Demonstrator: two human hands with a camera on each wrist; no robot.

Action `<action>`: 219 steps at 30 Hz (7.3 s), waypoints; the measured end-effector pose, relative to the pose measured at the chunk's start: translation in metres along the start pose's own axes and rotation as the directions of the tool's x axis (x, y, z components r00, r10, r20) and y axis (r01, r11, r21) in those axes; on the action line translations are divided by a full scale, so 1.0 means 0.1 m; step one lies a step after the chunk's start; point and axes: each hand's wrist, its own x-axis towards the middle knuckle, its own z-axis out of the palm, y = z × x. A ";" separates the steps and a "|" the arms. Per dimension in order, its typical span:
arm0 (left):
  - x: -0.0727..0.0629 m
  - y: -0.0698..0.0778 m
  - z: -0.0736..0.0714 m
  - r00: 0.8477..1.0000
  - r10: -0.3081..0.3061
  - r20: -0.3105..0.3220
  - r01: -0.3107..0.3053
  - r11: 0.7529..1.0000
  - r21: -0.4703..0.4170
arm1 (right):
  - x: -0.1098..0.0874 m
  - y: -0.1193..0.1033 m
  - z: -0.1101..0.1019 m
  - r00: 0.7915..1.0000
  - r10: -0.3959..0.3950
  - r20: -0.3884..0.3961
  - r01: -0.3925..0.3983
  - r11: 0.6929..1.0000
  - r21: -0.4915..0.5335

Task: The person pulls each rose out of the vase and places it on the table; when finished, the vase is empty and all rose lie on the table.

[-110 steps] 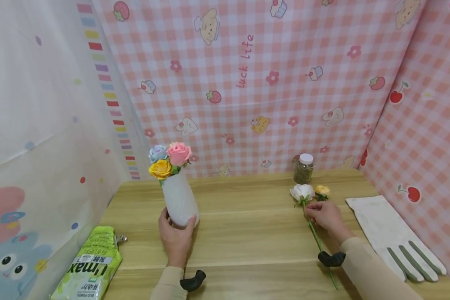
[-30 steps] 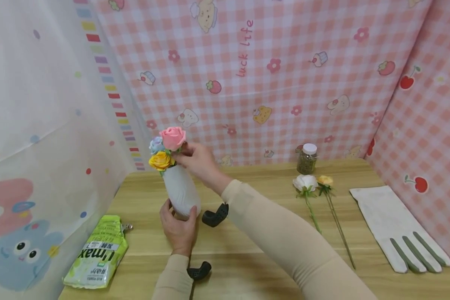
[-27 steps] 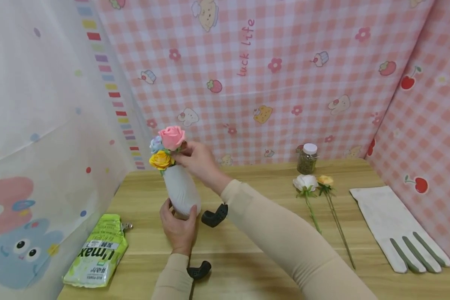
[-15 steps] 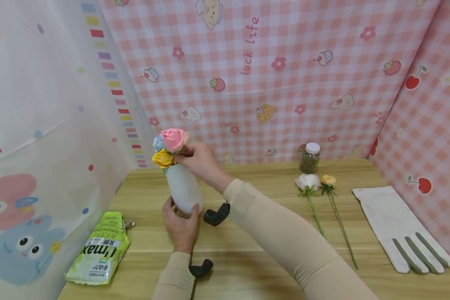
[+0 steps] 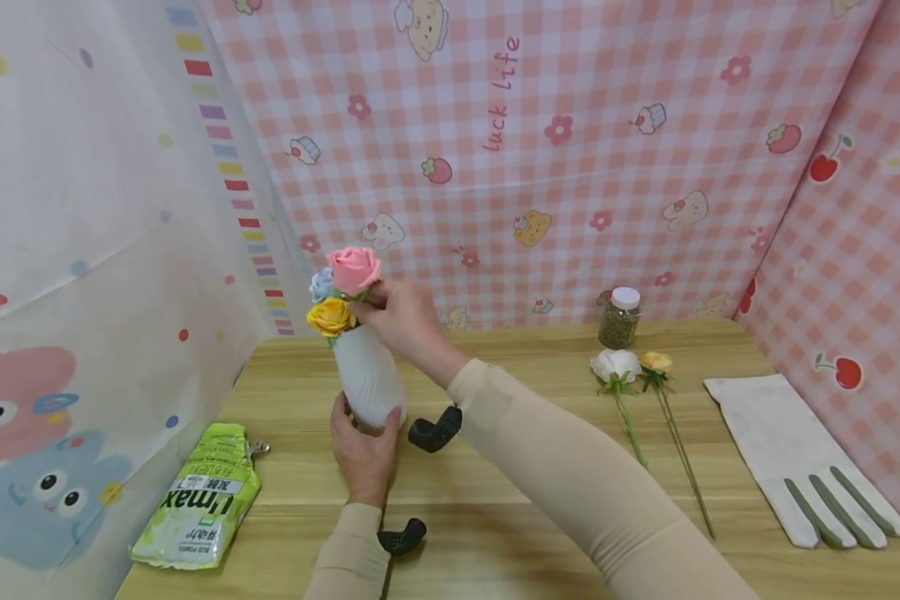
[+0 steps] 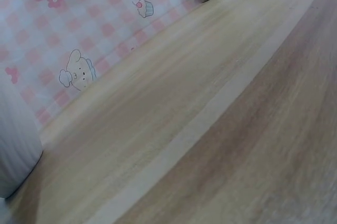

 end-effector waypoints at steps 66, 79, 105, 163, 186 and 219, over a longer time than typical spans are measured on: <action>0.02 0.06 -0.03 0.999 -0.034 0.031 0.035 0.999 -0.034 | -1.38 1.82 -1.95 0.841 0.520 -0.147 -0.342 0.722 0.601; 0.00 0.03 -0.02 0.999 -0.031 0.012 0.031 0.999 -0.033 | -1.49 2.16 -1.62 0.855 0.518 0.035 -0.503 0.811 0.298; 0.00 0.07 -0.04 0.999 -0.042 0.016 0.042 0.998 -0.047 | -1.63 2.59 -1.41 0.884 0.446 -0.138 -0.457 0.888 -0.056; 0.05 0.01 -0.03 0.999 -0.040 0.017 0.040 0.998 -0.051 | -0.57 1.00 -0.81 0.955 0.271 0.124 -0.291 0.935 0.202; -0.01 0.03 -0.05 0.997 -0.066 0.034 0.068 0.996 -0.063 | 0.06 0.31 0.14 0.939 0.281 0.198 -0.342 0.826 0.448; 0.01 0.05 -0.05 0.996 -0.079 0.045 0.082 0.993 -0.080 | 0.04 0.46 0.07 0.984 0.076 0.163 -0.147 0.860 0.488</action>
